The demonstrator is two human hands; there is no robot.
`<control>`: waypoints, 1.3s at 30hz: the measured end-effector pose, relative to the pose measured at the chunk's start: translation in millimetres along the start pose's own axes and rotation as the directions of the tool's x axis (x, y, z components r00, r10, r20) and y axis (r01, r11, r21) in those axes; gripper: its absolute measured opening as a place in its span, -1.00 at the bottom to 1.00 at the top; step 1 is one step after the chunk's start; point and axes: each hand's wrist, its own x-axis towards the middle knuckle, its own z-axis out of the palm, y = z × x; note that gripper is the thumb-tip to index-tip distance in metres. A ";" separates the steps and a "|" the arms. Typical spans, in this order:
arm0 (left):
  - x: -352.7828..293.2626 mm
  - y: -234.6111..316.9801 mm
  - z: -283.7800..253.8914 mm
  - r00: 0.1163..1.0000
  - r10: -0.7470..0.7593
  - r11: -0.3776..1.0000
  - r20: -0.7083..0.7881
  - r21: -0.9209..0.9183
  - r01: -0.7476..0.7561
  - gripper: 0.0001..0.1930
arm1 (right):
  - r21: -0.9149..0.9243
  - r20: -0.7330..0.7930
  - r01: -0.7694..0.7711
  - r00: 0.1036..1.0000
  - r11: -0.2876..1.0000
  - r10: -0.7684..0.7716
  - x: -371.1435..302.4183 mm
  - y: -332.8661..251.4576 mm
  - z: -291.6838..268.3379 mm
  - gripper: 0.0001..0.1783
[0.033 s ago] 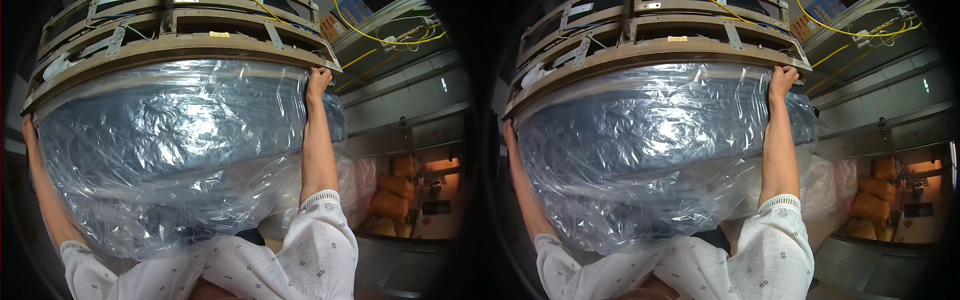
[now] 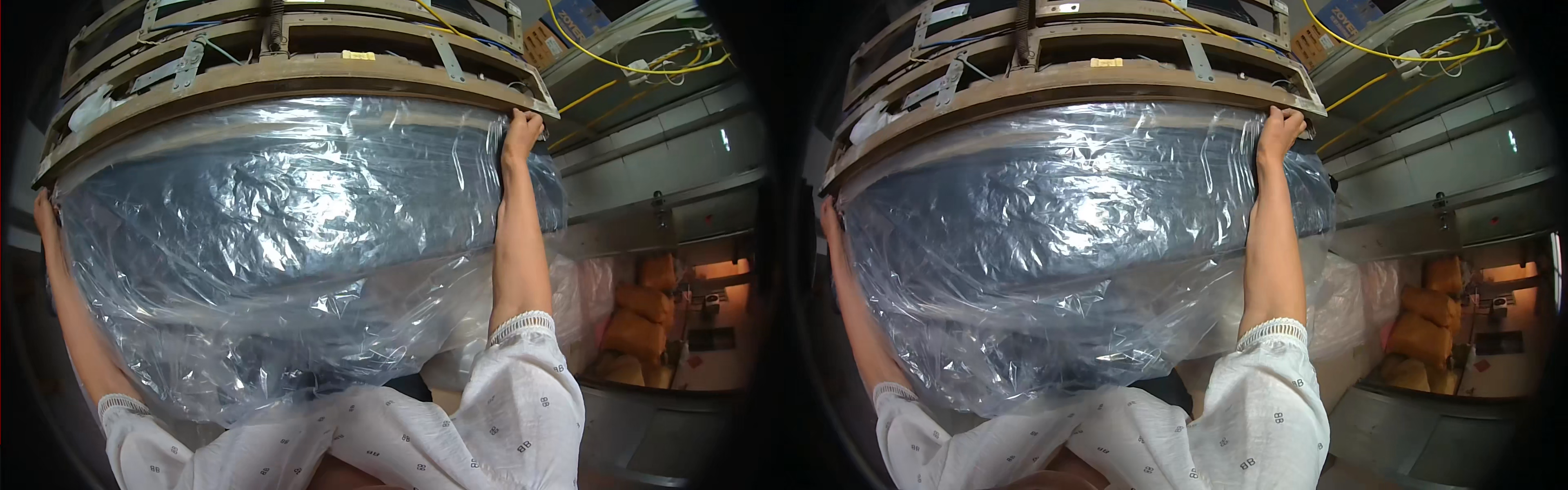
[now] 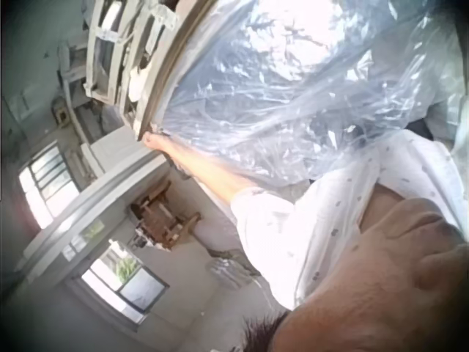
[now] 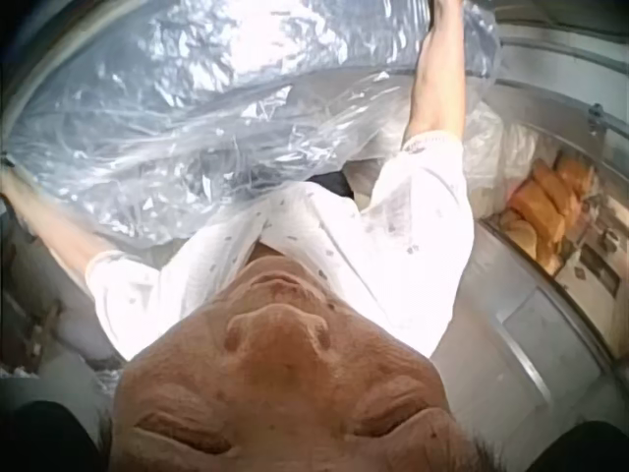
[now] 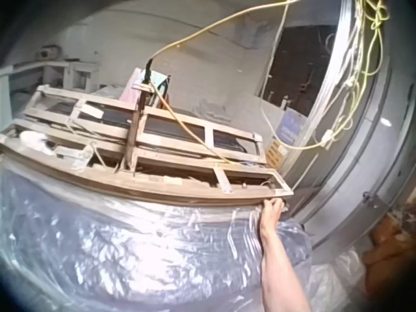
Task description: The recorder is wrapping a large dark object, likely a plastic or rubber part, in clear plastic sheeting.
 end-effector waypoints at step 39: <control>-461.2 329.4 149.1 0.513 0.535 0.571 0.671 0.161 -0.805 -0.78 | 0.380 0.640 -0.081 0.742 0.921 -0.199 -171.0 -104.4 -138.9 -0.60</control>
